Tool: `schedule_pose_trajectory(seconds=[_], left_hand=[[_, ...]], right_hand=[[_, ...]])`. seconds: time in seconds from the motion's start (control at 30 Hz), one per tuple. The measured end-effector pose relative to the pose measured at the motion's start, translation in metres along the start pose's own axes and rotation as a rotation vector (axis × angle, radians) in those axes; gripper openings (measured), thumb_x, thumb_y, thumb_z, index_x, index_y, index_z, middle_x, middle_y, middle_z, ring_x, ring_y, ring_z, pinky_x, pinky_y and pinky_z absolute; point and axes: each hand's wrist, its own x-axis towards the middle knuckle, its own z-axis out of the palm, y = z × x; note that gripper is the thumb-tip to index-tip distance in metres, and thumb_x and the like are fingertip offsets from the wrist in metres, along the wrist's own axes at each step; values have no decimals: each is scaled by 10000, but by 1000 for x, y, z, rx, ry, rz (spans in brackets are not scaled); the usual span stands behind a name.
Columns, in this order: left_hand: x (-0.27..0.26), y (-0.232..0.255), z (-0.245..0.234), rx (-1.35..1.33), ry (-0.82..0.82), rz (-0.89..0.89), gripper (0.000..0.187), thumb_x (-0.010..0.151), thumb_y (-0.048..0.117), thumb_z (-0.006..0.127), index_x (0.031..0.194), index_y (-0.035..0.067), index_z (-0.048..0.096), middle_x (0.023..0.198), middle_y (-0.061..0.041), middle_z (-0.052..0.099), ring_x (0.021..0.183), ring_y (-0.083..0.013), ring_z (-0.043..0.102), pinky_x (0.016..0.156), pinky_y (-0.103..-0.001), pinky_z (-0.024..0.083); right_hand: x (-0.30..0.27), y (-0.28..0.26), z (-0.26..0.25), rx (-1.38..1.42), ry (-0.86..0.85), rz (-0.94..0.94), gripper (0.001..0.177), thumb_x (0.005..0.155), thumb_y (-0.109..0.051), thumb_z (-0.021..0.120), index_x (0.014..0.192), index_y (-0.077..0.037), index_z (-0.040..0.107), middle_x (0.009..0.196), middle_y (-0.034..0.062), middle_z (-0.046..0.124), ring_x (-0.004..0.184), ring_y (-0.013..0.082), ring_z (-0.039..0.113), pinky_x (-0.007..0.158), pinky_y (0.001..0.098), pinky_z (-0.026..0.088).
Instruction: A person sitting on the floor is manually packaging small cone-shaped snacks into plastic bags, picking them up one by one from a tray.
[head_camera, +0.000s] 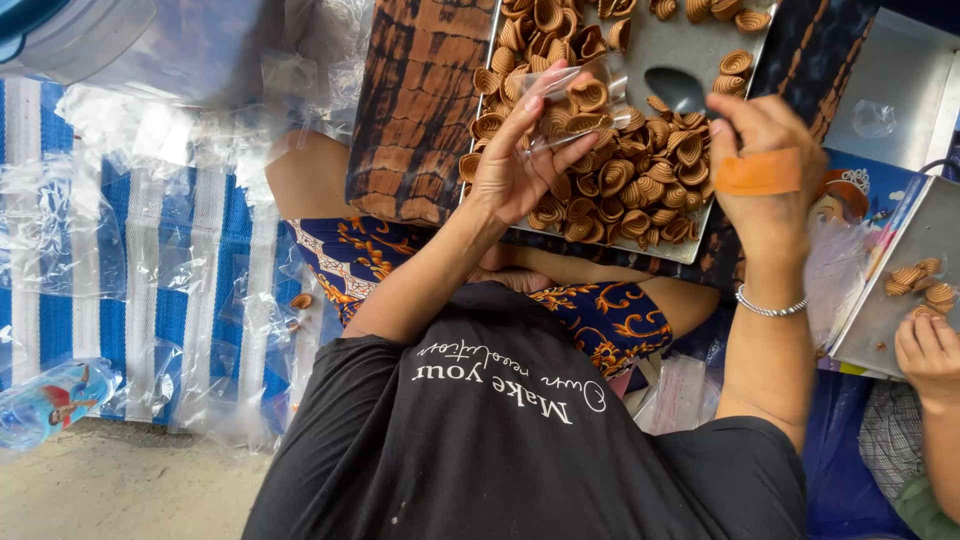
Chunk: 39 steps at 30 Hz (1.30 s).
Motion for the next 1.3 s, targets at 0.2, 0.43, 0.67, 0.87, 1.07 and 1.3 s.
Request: schedule_pose_trajectory(seconds=[0.2, 0.43, 0.67, 0.87, 1.07, 1.3], left_hand=[[-4, -5, 7, 129, -15, -1, 722, 948, 160, 772, 1569, 67, 415, 1532, -159, 523, 1360, -358, 551, 1061, -509, 593], [-12, -14, 13, 215, -90, 43, 660, 976, 131, 794, 1546, 74, 466, 1496, -204, 568, 1285, -370, 634, 1075, -489, 589], [-24, -11, 28, 349, -209, 78, 586, 1059, 104, 704, 1578, 95, 430, 1580, -222, 510, 1394, -346, 596, 1145, -454, 570], [-23, -22, 26, 347, -170, 54, 659, 999, 80, 775, 1572, 126, 453, 1522, -202, 533, 1293, -330, 638, 1085, -424, 607], [-29, -14, 32, 412, -233, 64, 661, 1051, 81, 728, 1613, 129, 383, 1523, -163, 577, 1353, -283, 625, 1133, -441, 596], [-30, -10, 34, 375, -239, 22, 580, 1100, 220, 644, 1610, 117, 389, 1558, -203, 543, 1453, -300, 540, 1125, -486, 596]], right_hand=[[-1, -10, 9, 203, 132, -63, 177, 1051, 2, 793, 1226, 10, 810, 1191, 168, 799, 1105, 282, 717, 958, 382, 524], [17, -74, -46, 427, 184, -183, 155, 1033, 60, 869, 1180, 73, 821, 1040, 189, 757, 945, 308, 639, 818, 398, 481], [22, -86, -34, 397, 262, -241, 107, 1026, 79, 854, 1124, 53, 817, 993, 160, 757, 867, 289, 640, 768, 379, 518], [14, -83, 7, 380, 506, -257, 90, 988, 67, 829, 1042, 41, 763, 971, 153, 769, 832, 268, 638, 714, 353, 482], [14, -92, -3, 651, 359, -187, 119, 997, 84, 833, 1058, 70, 733, 1054, 193, 769, 945, 286, 723, 841, 364, 570], [12, -95, -28, 662, 105, -182, 157, 1102, 94, 628, 1217, 81, 734, 1196, 203, 747, 1097, 323, 695, 967, 380, 513]])
